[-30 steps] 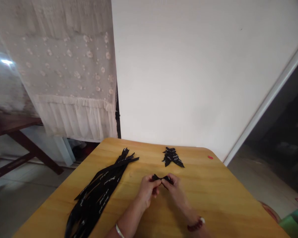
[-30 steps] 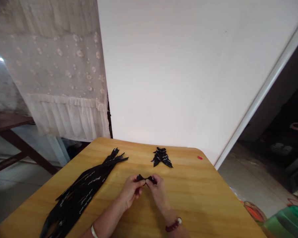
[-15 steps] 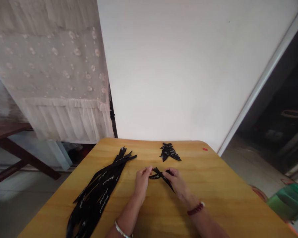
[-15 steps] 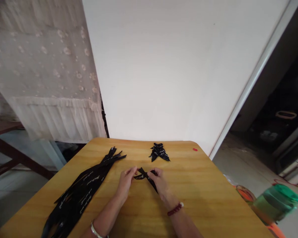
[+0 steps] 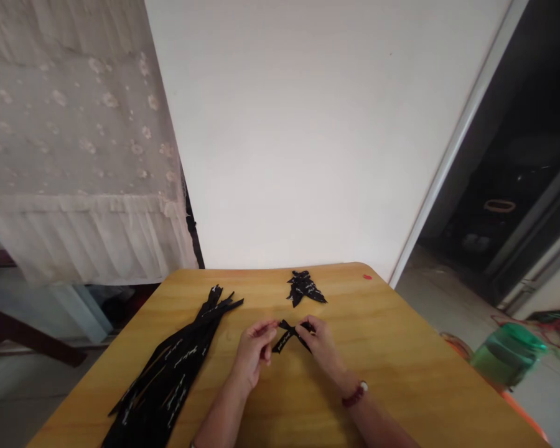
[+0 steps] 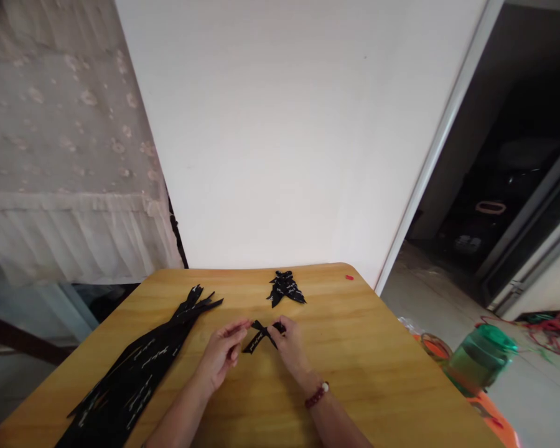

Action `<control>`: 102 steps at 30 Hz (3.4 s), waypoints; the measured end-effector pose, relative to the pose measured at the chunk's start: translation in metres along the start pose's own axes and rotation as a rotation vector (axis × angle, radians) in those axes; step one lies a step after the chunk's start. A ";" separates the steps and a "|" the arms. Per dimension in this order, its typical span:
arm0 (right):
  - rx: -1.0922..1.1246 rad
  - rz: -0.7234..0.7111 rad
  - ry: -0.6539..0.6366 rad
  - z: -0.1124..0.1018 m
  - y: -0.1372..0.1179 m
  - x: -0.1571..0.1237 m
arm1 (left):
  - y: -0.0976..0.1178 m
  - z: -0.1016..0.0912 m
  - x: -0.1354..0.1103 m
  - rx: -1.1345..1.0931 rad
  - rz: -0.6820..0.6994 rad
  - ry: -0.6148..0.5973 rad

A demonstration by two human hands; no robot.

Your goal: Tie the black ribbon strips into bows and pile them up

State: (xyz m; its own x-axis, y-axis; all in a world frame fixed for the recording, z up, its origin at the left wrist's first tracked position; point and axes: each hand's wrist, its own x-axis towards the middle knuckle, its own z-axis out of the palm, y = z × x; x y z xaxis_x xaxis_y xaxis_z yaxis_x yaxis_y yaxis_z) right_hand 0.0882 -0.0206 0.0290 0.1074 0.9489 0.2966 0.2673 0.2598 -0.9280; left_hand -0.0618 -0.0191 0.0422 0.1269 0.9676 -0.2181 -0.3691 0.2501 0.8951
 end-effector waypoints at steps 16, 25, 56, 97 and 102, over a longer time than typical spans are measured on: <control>0.079 0.064 -0.040 0.014 -0.002 -0.006 | -0.027 0.011 0.004 -0.077 0.012 -0.116; 0.115 0.048 -0.076 0.017 -0.007 -0.006 | -0.022 0.011 0.005 -0.116 0.011 -0.031; 0.017 0.038 -0.209 0.009 -0.004 -0.008 | -0.014 0.002 0.005 -0.193 -0.064 0.085; 0.412 0.326 -0.172 0.005 -0.005 -0.005 | -0.021 0.008 0.006 0.071 0.031 0.054; 0.325 0.193 -0.231 0.012 -0.010 -0.008 | -0.018 0.010 0.004 0.126 0.058 0.099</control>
State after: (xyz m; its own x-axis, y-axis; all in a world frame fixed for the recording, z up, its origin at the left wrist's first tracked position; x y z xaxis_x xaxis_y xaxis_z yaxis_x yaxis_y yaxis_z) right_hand 0.0738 -0.0282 0.0330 -0.1011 0.9910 0.0873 -0.0562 0.0820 -0.9951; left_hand -0.0453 -0.0206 0.0292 0.0148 0.9803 -0.1968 -0.2539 0.1941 0.9476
